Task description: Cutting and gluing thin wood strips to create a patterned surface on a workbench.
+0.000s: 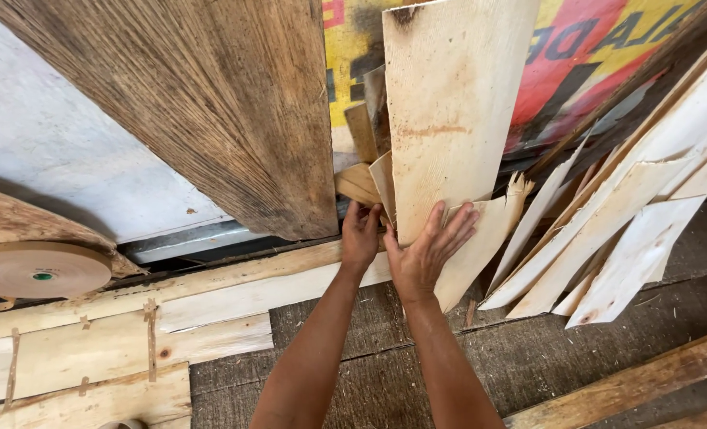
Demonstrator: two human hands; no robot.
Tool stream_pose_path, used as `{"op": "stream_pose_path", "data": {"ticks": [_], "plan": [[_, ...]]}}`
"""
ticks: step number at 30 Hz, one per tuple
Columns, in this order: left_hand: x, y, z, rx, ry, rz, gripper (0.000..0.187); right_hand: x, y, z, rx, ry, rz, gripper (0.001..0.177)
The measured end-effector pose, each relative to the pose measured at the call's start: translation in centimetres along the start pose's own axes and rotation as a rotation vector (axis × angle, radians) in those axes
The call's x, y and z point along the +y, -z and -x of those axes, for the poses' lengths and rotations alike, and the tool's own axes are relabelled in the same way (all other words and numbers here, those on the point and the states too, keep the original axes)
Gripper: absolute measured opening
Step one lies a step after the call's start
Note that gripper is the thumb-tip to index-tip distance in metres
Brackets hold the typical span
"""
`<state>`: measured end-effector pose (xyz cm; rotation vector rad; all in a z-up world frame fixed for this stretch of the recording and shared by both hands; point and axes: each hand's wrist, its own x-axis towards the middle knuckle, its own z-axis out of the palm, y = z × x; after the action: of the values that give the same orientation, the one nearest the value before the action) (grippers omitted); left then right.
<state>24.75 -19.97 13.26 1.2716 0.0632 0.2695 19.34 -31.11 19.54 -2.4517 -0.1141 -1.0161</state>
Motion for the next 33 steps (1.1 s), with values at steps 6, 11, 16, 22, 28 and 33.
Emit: {"op": "stream_pose_path", "data": {"ticks": [6, 11, 16, 22, 28, 33], "plan": [[5.6, -2.1, -0.1, -0.02, 0.025, -0.291, 0.027, -0.1, 0.6, -0.5, 0.01, -0.033, -0.061, 0.114], [3.5, -1.6, -0.1, -0.048, -0.026, -0.24, 0.024, 0.5, 1.4, -1.0, 0.056, -0.006, -0.082, 0.105], [1.5, -1.2, 0.9, -0.03, -0.054, -0.142, 0.02, 1.2, 1.8, -1.1, 0.066, -0.003, -0.078, 0.099], [2.4, -1.0, 1.7, 0.001, -0.128, -0.102, 0.01, 1.8, 2.3, -1.1, 0.07, 0.001, -0.081, 0.097], [3.8, 1.1, 4.5, 0.073, -0.25, -0.026, 0.008, 1.6, 1.7, -1.0, 0.051, -0.005, -0.085, 0.099], [3.3, 4.2, 9.0, 0.127, -0.171, -0.131, 0.016, 1.4, 1.5, -0.9, 0.007, -0.029, -0.067, 0.107]]}}
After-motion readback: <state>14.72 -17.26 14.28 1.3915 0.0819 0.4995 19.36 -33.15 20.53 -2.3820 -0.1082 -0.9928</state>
